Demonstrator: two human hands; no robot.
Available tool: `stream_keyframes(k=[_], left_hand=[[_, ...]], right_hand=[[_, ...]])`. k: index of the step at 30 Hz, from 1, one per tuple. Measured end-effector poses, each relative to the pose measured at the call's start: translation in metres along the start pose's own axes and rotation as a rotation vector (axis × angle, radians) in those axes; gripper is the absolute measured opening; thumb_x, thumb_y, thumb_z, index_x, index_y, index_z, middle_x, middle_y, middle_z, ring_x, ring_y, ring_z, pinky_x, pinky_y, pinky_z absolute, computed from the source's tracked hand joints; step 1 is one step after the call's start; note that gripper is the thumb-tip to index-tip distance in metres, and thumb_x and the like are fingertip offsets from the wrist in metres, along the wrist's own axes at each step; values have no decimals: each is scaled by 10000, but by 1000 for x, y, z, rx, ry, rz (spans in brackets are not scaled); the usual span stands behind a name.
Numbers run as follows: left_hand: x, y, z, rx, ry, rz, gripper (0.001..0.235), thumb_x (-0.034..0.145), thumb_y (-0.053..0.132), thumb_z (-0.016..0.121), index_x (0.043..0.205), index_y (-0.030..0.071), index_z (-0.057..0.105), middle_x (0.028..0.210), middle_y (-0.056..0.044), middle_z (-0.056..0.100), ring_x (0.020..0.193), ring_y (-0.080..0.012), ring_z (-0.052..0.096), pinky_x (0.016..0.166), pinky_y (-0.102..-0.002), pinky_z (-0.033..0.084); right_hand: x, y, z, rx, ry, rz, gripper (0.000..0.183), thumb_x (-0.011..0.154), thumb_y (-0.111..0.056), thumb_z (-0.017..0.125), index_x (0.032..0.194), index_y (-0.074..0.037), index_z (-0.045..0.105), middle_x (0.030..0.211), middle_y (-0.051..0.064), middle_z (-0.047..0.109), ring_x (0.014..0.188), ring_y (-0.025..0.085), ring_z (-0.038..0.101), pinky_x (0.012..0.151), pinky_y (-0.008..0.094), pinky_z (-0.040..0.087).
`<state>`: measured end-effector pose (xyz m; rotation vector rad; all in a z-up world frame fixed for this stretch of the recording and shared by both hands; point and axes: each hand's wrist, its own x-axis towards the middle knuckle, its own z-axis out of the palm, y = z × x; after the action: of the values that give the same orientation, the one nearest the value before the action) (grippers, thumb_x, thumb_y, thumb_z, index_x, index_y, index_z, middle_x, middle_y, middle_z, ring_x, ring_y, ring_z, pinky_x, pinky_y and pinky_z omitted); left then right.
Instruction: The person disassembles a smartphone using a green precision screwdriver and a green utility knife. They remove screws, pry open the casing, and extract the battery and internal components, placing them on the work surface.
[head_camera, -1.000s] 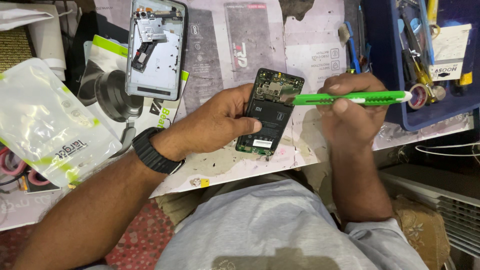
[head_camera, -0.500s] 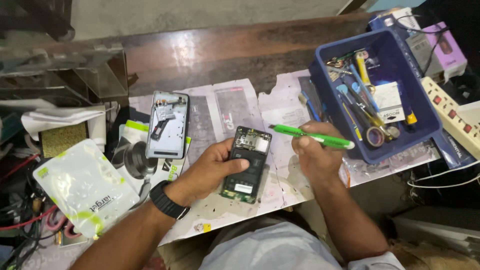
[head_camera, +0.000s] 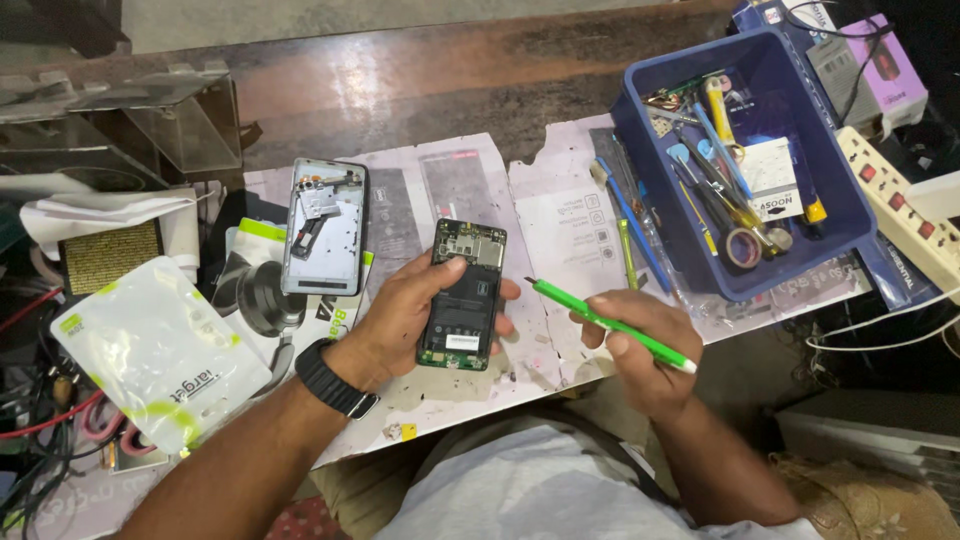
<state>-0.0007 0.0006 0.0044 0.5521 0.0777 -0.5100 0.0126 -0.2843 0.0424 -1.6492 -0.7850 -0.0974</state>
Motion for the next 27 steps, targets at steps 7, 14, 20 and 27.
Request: stream_keyframes(k=[7, 14, 20, 27], left_hand=[[2, 1, 3, -26, 94, 52, 399, 1022, 179, 472, 1355, -40, 484, 1264, -284, 664, 994, -379, 727, 799, -534, 636], [0, 0, -7, -9, 39, 85, 392, 1047, 154, 447, 1400, -17, 451, 1385, -286, 601, 1085, -389, 709, 872, -533, 632], [-3, 4, -6, -36, -59, 112, 448, 1041, 150, 457, 1440, -53, 432, 1400, -304, 593, 1095, -396, 706, 914, -542, 635], [-3, 1, -13, -49, -108, 111, 501, 1034, 178, 504, 1463, -76, 459, 1388, -314, 617, 1123, -435, 703, 983, -541, 612]], right_hand=[[-7, -8, -1, -60, 26, 16, 276, 1008, -150, 613, 1206, 36, 661, 866, 175, 734, 697, 217, 730, 639, 325, 607], [-22, 1, 2, -132, 70, -29, 183, 1042, -71, 665, 1193, 11, 602, 821, 163, 702, 655, 225, 724, 596, 314, 612], [-21, 3, 10, -262, 43, -86, 194, 1004, 3, 724, 1159, 18, 608, 860, 170, 710, 683, 239, 741, 603, 319, 620], [-19, 2, 21, -304, -3, -121, 219, 954, -16, 760, 1110, 28, 613, 858, 175, 700, 684, 235, 721, 604, 319, 583]])
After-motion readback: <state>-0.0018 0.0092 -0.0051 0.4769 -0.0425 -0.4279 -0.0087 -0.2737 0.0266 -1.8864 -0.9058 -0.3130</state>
